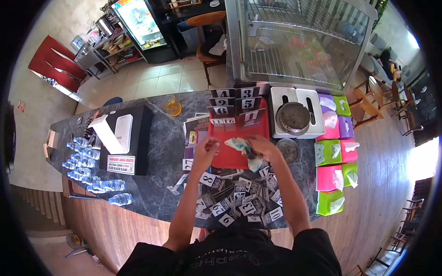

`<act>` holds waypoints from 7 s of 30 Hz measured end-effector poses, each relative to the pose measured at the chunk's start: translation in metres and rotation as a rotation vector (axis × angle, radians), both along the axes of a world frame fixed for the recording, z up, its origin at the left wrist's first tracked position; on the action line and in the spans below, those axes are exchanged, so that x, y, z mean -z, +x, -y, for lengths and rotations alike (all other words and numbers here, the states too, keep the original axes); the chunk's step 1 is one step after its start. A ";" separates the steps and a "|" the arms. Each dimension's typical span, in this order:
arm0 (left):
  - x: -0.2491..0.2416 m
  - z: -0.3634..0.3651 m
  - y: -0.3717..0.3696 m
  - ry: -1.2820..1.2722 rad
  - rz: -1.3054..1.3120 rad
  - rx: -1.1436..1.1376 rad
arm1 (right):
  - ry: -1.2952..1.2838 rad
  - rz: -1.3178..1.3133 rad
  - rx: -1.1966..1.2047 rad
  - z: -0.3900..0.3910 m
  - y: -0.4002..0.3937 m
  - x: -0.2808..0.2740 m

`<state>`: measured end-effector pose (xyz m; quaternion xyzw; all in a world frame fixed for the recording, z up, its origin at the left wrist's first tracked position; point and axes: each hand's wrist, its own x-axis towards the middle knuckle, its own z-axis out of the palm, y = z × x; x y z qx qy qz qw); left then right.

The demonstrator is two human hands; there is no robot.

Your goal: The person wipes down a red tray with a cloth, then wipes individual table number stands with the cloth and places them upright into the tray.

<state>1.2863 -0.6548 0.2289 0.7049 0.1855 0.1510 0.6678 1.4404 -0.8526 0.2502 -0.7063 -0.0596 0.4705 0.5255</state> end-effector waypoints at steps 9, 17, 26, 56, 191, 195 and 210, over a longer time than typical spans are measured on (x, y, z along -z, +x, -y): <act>0.006 -0.057 -0.138 0.030 -0.160 -0.341 | 0.054 0.087 0.016 -0.027 0.031 0.055; 0.058 -0.060 -0.100 0.790 -0.398 -0.506 | 0.322 -0.225 0.147 -0.010 -0.031 0.003; -0.009 -0.073 -0.086 0.100 -0.241 -0.344 | 0.803 -0.452 0.399 0.023 -0.084 -0.006; -0.140 0.049 -0.150 0.410 0.098 -0.497 | 0.263 0.704 -0.053 -0.065 -0.170 -0.090; 0.075 -0.077 -0.189 0.564 -0.538 -0.030 | 0.308 -0.036 0.641 0.040 -0.130 -0.019; 0.027 -0.063 -0.187 0.518 -0.450 -0.354 | 0.387 0.056 0.477 0.002 -0.140 -0.049; -0.109 0.020 -0.208 0.061 0.271 -0.356 | 0.483 0.414 0.019 -0.139 -0.239 -0.080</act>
